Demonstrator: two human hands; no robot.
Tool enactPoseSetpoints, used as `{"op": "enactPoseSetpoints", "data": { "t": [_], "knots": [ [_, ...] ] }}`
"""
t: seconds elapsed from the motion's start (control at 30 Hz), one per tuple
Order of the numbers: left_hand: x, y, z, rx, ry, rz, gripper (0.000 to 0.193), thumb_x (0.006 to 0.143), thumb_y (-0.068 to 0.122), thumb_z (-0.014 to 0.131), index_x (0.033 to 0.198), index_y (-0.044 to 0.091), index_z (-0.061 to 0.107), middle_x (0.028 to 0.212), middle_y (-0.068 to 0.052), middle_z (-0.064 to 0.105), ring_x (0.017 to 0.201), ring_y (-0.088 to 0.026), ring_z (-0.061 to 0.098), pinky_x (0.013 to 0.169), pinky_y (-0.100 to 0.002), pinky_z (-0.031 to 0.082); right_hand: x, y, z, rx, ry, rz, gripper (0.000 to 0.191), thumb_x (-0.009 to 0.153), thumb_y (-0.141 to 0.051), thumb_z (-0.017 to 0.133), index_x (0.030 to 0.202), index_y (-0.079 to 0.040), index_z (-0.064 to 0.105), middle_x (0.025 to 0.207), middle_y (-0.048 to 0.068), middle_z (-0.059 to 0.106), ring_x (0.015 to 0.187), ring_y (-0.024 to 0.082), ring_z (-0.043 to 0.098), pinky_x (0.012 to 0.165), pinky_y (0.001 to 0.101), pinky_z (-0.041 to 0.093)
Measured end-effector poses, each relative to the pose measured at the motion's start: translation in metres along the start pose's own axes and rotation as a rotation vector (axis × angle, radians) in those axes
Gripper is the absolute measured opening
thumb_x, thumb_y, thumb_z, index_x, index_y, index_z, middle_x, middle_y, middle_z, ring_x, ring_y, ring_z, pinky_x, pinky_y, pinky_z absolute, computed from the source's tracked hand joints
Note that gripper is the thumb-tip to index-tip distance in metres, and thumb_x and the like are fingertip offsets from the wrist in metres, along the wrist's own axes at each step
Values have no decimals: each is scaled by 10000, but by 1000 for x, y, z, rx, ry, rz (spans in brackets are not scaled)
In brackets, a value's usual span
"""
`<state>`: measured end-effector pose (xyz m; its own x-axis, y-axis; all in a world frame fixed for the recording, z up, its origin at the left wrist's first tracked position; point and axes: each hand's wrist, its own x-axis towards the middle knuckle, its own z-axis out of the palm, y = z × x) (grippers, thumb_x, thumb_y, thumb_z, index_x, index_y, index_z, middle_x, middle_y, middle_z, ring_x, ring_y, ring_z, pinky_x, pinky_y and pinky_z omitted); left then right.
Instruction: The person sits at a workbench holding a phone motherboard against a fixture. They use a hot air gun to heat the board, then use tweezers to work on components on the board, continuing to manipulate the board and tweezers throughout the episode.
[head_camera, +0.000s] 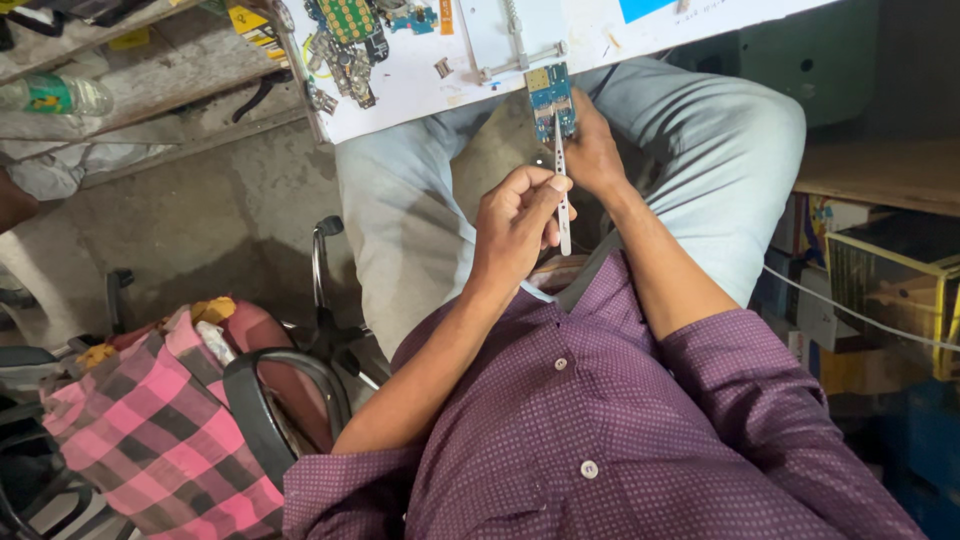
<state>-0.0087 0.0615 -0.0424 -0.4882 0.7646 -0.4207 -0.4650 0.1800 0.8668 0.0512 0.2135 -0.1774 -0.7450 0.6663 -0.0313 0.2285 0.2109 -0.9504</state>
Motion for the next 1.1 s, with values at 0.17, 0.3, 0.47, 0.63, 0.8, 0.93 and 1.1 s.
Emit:
{"op": "enactPoseSetpoints", "data": {
  "t": [0.17, 0.3, 0.47, 0.63, 0.8, 0.93, 1.1],
  "knots": [
    [0, 0, 0, 14, 0, -1, 199, 1013, 212, 652, 1013, 16, 684, 792, -47, 699, 564, -29, 551, 494, -196, 405, 2, -1, 0, -56, 22, -29, 501, 911, -13, 706, 1389, -60, 565, 1314, 192, 652, 1217, 365, 634, 1055, 392, 498],
    [2, -2, 0, 1, 2, 18, 207, 1017, 214, 651, 1018, 10, 687, 794, -49, 701, 565, -28, 551, 507, -199, 429, 2, -2, 0, -20, 8, -14, 509, 885, -29, 719, 1368, -57, 560, 1309, 197, 645, 1208, 378, 640, 1033, 392, 500],
    [0, -2, 0, 4, 3, -4, 211, 1014, 214, 650, 1026, 6, 685, 791, -49, 699, 561, -27, 550, 493, -196, 409, 0, -1, 0, -39, 12, -27, 498, 889, -31, 716, 1362, -55, 562, 1309, 196, 641, 1202, 382, 636, 1025, 395, 505],
    [-1, 0, 0, 17, 6, -9, 203, 1017, 205, 643, 1033, 8, 688, 795, -47, 701, 564, -25, 545, 491, -195, 398, 1, -1, 1, -42, 39, -45, 491, 901, -23, 699, 1371, -49, 559, 1313, 198, 648, 1213, 400, 622, 1045, 410, 490],
    [1, -1, 0, 9, 4, 8, 194, 1021, 198, 644, 1033, 9, 687, 793, -47, 701, 563, -26, 546, 496, -198, 410, 0, -2, -3, -46, 2, -9, 426, 890, -32, 697, 1297, -43, 574, 1234, 197, 656, 1143, 403, 637, 988, 407, 498],
    [0, -2, 0, -23, -3, -19, 196, 1022, 201, 648, 1036, 10, 686, 796, -42, 694, 571, -25, 544, 501, -200, 416, 1, -1, -2, -60, 15, -10, 352, 925, 5, 640, 1268, -46, 581, 1205, 197, 656, 1129, 413, 626, 997, 397, 515],
    [0, 0, -1, 34, 6, 1, 195, 1025, 213, 646, 1022, 21, 680, 794, -35, 700, 568, -19, 546, 498, -192, 405, 2, -2, -1, -29, 23, -18, 388, 899, 6, 673, 1270, -40, 570, 1183, 200, 651, 1097, 404, 635, 968, 396, 505]
  ]
}}
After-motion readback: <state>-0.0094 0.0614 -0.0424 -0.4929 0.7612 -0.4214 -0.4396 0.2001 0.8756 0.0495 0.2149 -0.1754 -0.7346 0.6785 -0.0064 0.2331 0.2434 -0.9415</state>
